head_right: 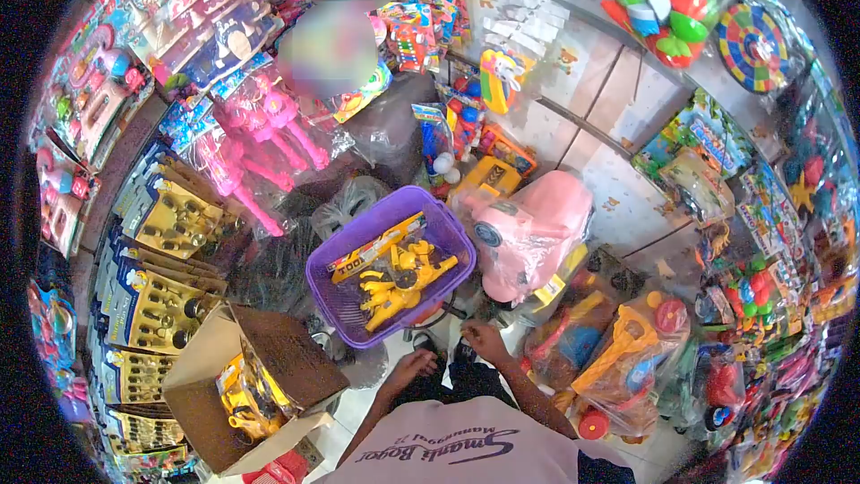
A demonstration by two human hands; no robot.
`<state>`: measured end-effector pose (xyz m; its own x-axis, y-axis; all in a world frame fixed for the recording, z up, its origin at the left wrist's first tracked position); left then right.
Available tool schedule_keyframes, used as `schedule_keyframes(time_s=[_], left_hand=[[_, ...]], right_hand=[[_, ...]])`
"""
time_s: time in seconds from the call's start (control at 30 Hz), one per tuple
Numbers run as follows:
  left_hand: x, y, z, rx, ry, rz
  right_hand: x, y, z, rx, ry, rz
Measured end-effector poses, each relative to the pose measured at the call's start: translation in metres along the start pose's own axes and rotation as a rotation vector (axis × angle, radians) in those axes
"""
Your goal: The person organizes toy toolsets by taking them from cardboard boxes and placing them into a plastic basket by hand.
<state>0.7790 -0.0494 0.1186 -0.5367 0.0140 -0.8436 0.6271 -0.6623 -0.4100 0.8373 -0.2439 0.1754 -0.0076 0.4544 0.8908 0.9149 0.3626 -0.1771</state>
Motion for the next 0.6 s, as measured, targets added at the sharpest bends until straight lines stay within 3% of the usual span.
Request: schedule_keyframes(time_s=[0.1,0.13,0.17,0.2,0.23,0.27,0.37,0.5,0.57,0.6], left_hand=[[0.077,0.011,-0.022,-0.01,0.718,-0.046],[0.113,0.014,-0.031,0.088,0.688,-0.265],[0.123,0.014,-0.041,0.073,0.688,-0.289],[0.133,0.012,-0.05,0.056,0.688,-0.311],[0.142,0.008,-0.058,0.04,0.69,-0.338],[0.142,0.008,-0.064,0.01,0.72,-0.365],[0.147,0.008,-0.068,-0.002,0.771,-0.385],[0.156,-0.001,-0.059,0.099,0.692,-0.351],[0.167,-0.013,-0.056,0.115,0.705,-0.37],[0.165,-0.023,-0.048,0.154,0.727,-0.337]], right_hand=[[-0.141,-0.049,0.05,0.077,-0.131,0.272],[-0.188,-0.078,0.067,0.103,-0.082,0.389],[-0.283,-0.112,0.096,0.087,-0.254,0.566],[-0.375,-0.148,0.126,0.119,0.11,0.536],[-0.31,-0.176,0.12,0.278,0.256,0.926],[-0.358,-0.197,0.151,0.392,0.409,0.991],[-0.275,-0.228,0.12,0.124,0.628,0.902],[-0.24,-0.247,0.121,-0.132,0.638,0.867],[-0.269,-0.255,0.155,-0.222,0.74,0.827],[-0.243,-0.256,0.16,-0.274,0.747,0.836]])
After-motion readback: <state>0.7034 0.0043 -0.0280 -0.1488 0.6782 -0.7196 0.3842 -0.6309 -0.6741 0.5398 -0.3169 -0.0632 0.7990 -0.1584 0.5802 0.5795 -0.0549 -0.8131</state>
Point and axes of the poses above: each hand's wrist, its own y-axis towards the middle knuckle, its own z-axis out of the palm, x = y × z, the point moved 9 cm from there along y, towards the middle knuckle, and after that the axes turned 14 degrees about x, right-handed, at the moved point
